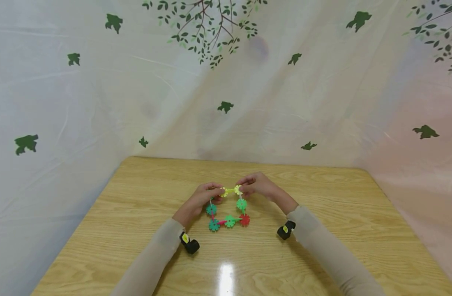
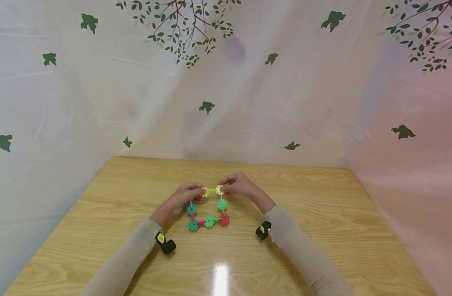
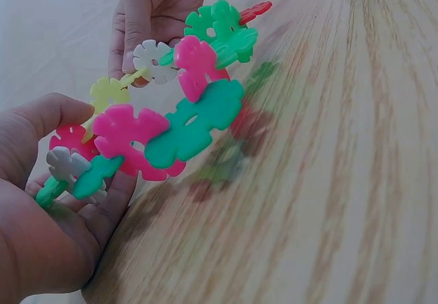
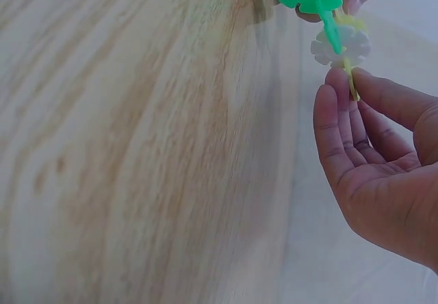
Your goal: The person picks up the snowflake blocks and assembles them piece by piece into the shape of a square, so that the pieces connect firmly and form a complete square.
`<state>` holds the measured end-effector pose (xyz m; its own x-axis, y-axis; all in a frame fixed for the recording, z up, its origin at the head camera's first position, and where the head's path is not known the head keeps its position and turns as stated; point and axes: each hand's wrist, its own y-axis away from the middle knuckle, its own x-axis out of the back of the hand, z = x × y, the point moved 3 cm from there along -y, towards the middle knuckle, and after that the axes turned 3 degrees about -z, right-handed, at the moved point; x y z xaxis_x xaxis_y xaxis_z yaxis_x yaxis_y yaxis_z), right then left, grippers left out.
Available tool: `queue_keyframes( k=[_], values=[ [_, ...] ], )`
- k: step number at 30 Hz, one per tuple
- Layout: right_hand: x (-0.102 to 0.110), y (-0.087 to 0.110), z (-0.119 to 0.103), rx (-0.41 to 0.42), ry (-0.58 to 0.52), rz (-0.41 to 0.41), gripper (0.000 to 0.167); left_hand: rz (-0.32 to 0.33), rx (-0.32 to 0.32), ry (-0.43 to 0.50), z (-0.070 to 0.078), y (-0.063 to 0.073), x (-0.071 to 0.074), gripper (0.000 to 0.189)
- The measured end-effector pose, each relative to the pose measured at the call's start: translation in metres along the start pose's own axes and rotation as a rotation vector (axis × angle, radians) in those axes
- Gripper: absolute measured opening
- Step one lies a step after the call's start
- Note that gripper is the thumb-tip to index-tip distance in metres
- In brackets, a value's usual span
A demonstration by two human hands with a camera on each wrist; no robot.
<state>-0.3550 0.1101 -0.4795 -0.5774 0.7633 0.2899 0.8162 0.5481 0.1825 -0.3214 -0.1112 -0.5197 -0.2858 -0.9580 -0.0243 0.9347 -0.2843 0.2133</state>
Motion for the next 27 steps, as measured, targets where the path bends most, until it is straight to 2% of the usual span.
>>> queue_keyframes(
  k=[19, 27],
  values=[
    [-0.0037, 0.0011, -0.0013, 0.064, -0.011, -0.009, 0.031, 0.019, 0.015, -0.007, 0.0007, 0.0031, 0.0006, 0.032],
    [-0.0022, 0.0007, -0.0036, 0.043, -0.073, 0.077, 0.030, 0.013, 0.018, 0.048, 0.0022, 0.0003, -0.0021, 0.029]
  ],
)
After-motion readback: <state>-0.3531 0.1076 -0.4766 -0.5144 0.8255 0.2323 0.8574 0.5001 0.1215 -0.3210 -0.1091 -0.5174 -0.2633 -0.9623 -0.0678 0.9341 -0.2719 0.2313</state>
